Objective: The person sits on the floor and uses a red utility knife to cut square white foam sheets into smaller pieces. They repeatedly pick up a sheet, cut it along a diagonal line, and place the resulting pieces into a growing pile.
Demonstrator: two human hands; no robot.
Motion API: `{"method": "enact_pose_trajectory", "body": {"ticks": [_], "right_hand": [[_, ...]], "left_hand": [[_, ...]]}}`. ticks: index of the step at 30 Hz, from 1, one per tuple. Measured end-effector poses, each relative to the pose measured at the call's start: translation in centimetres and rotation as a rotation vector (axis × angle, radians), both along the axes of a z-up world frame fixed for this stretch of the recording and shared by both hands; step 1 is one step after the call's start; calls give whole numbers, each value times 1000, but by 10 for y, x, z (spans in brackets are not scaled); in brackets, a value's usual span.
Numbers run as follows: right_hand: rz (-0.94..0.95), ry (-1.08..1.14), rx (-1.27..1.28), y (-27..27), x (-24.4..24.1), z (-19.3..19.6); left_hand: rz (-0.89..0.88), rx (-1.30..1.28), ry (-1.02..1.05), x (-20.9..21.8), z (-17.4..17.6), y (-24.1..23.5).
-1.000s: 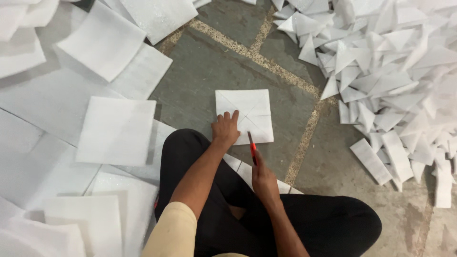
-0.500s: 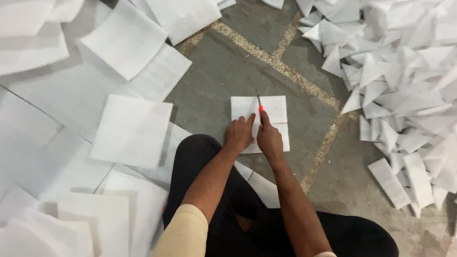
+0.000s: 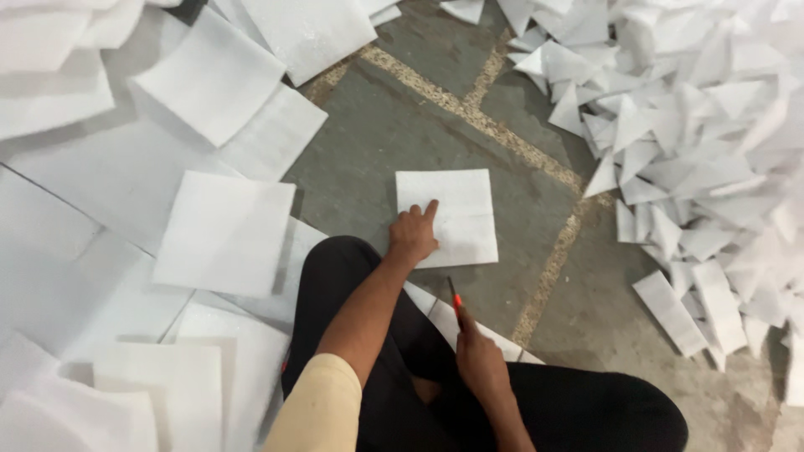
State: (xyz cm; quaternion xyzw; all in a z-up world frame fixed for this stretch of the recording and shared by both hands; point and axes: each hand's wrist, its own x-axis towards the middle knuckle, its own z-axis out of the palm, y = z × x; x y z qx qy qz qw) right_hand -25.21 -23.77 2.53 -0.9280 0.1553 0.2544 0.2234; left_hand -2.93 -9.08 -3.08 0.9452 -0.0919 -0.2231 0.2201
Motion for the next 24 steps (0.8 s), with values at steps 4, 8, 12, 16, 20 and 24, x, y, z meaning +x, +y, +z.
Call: {"method": "enact_pose_trajectory", "body": {"ticks": [4, 8, 12, 16, 20, 24], "right_hand": [[-78, -109, 45, -16, -28, -16], [-220, -446, 182, -51, 3, -68], [-503, -407, 230, -88, 56, -124], [-506, -596, 178, -96, 73, -147], [-788, -406, 521, -97, 83, -136], [-866, -480, 1033, -83, 88, -114]], "left_hand": [[-1, -56, -2, -9, -15, -4], [32, -243, 85, -27, -16, -10], [159, -337, -86, -38, -8, -8], [276, -254, -445, -23, -9, -2], [363, -425, -95, -4, -26, -1], [229, -620, 110, -14, -35, -18]]}}
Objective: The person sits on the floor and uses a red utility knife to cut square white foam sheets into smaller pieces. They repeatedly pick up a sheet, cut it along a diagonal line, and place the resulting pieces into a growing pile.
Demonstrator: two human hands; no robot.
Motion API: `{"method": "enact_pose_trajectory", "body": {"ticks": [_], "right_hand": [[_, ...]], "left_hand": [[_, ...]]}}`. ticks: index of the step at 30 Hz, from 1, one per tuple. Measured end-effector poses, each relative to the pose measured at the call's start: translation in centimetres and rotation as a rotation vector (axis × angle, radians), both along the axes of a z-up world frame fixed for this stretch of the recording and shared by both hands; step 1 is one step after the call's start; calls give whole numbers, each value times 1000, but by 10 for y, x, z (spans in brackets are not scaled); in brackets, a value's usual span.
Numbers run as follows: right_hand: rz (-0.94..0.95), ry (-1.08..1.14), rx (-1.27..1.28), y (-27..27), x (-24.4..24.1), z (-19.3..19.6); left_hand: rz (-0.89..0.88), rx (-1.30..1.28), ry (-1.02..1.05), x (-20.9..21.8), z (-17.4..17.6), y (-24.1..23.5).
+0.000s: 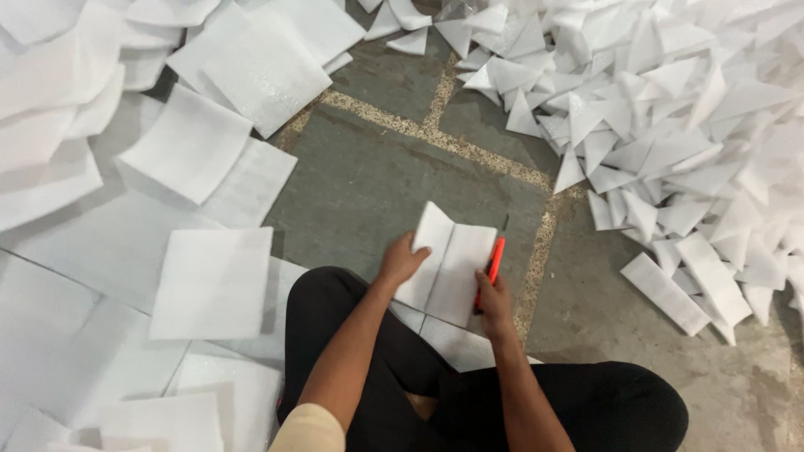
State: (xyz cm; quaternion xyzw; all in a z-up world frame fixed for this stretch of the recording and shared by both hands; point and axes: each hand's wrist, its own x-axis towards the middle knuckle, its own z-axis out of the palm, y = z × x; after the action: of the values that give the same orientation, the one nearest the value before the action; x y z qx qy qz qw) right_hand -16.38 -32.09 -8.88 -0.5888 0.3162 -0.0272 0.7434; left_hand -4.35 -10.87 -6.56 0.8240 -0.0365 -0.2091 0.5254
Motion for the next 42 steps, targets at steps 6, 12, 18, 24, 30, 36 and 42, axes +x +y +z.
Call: {"method": "enact_pose_trajectory", "body": {"ticks": [6, 12, 18, 24, 30, 36, 42], "right_hand": [[224, 27, 277, 43, 8, 29], [50, 72, -221, 41, 2, 49], [268, 90, -299, 47, -13, 75], [409, -104, -902, 66, -30, 94], [389, -726, -1085, 49, -36, 103], [721, 3, -858, 25, -29, 66], [607, 80, -943, 18, -18, 52]], "left_hand": [[-135, -226, -76, -22, 20, -12], [73, -664, 268, -32, 32, -10], [134, -875, 266, -45, 38, 5], [472, -875, 218, -40, -9, 7], [-356, -194, -23, -56, -28, 15], [-675, -81, -33, -84, 23, 27], [-342, 64, -219, -75, 17, 19]]}}
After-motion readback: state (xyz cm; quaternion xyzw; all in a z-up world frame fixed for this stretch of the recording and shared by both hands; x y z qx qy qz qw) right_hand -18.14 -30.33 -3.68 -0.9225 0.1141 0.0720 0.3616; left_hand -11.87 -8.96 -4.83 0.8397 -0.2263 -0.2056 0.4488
